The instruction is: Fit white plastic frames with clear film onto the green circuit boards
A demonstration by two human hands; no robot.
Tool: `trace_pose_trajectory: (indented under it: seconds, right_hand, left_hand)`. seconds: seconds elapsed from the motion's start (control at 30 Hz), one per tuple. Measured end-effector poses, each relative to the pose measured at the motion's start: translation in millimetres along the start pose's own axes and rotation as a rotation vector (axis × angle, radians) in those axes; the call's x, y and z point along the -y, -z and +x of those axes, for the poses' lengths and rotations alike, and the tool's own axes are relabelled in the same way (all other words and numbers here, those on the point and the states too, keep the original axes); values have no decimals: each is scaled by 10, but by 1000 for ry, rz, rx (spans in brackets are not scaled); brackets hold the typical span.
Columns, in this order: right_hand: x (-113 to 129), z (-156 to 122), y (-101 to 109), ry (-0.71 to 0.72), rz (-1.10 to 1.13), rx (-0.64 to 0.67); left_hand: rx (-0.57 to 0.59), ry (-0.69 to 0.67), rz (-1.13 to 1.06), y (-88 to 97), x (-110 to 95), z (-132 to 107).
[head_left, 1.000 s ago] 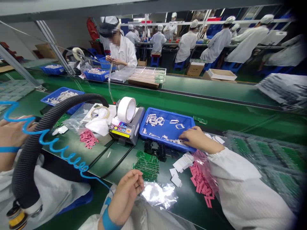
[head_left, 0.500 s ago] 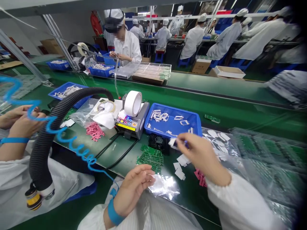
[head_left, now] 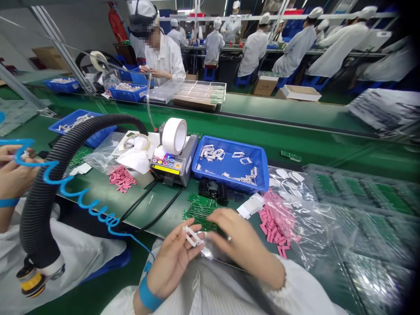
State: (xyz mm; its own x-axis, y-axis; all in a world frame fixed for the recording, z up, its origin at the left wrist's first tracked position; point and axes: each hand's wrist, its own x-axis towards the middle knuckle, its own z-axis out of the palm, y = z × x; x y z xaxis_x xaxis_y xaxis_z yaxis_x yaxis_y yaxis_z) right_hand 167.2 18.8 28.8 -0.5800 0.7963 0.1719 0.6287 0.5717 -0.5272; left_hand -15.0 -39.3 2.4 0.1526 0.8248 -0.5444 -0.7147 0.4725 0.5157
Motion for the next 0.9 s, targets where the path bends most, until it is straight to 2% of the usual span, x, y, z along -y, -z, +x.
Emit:
trace_pose_trajectory:
  seconds: [0.1, 0.2, 0.47, 0.57, 0.63, 0.73, 0.83, 0.9]
  right_hand:
    - [-382, -112, 132, -200, -225, -34]
    - [-628, -170, 114, -259, -290, -84]
    - [-789, 94, -180, -297, -303, -164]
    - [-854, 92, -153, -292, -255, -164]
    - [-858, 50, -49, -289, -221, -183]
    - [-700, 35, 193, -286, -114, -258]
    - [-273, 192, 368, -210, 79, -247]
    - [121, 404, 326, -82, 220, -95]
  left_hand:
    - [-10, 31, 15, 65, 6, -13]
    - [3, 62, 33, 91, 5, -21]
    - [132, 152, -9, 73, -28, -53]
    - [93, 129, -44, 142, -54, -64]
    - [-2, 84, -75, 272, -102, -69]
    - [-195, -5, -156, 630, -237, -114]
    - [-396, -167, -344, 1102, -418, -261]
    - [-498, -282, -463, 1390, -537, -415]
